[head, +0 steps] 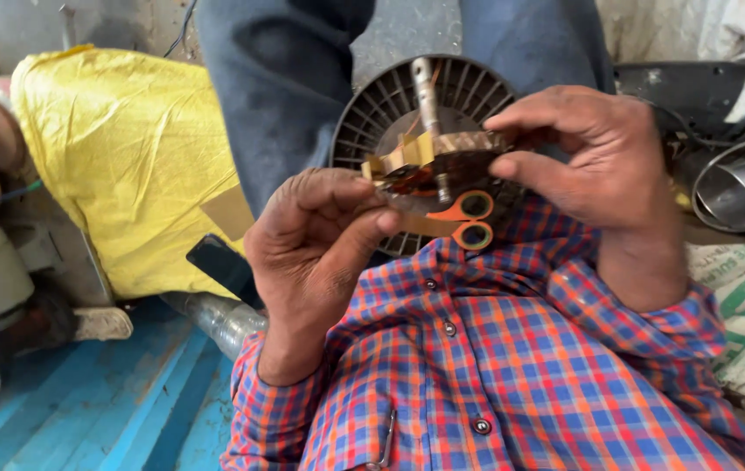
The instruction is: Winding and insulating a ceiling fan motor stator core.
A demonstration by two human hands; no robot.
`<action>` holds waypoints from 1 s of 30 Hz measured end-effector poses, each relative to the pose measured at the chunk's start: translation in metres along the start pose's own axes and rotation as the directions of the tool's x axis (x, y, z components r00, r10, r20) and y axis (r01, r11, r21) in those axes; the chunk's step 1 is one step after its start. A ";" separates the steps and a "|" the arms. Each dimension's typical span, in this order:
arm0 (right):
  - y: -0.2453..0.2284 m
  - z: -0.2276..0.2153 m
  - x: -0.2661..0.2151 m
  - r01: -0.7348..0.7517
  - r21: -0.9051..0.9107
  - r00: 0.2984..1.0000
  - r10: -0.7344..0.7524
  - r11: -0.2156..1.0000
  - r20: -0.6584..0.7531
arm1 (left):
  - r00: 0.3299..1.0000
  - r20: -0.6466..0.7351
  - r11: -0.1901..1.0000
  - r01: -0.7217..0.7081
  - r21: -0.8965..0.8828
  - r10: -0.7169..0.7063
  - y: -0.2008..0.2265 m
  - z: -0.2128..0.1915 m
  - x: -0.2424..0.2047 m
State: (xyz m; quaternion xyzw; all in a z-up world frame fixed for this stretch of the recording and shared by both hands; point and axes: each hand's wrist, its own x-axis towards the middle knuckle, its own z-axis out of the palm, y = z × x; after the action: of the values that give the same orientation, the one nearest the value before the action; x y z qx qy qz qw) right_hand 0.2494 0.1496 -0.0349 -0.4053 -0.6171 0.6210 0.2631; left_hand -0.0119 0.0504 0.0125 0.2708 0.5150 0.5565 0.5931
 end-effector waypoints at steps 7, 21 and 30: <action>0.011 0.006 0.007 0.070 0.016 0.997 -0.070 0.997 -0.014 | 0.999 -0.024 0.996 0.048 0.078 -0.046 0.002 -0.003 0.002; 0.013 0.015 0.000 0.022 0.203 0.998 -0.009 0.979 -0.067 | 0.995 -0.086 0.946 0.076 0.315 -0.052 -0.034 -0.017 -0.032; 0.019 0.023 -0.003 0.036 0.194 0.991 -0.010 0.980 -0.134 | 0.962 0.247 0.300 -0.272 0.914 0.117 -0.019 -0.011 -0.033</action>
State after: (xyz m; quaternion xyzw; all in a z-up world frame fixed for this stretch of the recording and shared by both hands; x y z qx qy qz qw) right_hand 0.2353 0.1328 -0.0546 -0.4107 -0.5386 0.6474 0.3494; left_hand -0.0097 0.0122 0.0024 0.6604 0.6638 0.2027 0.2868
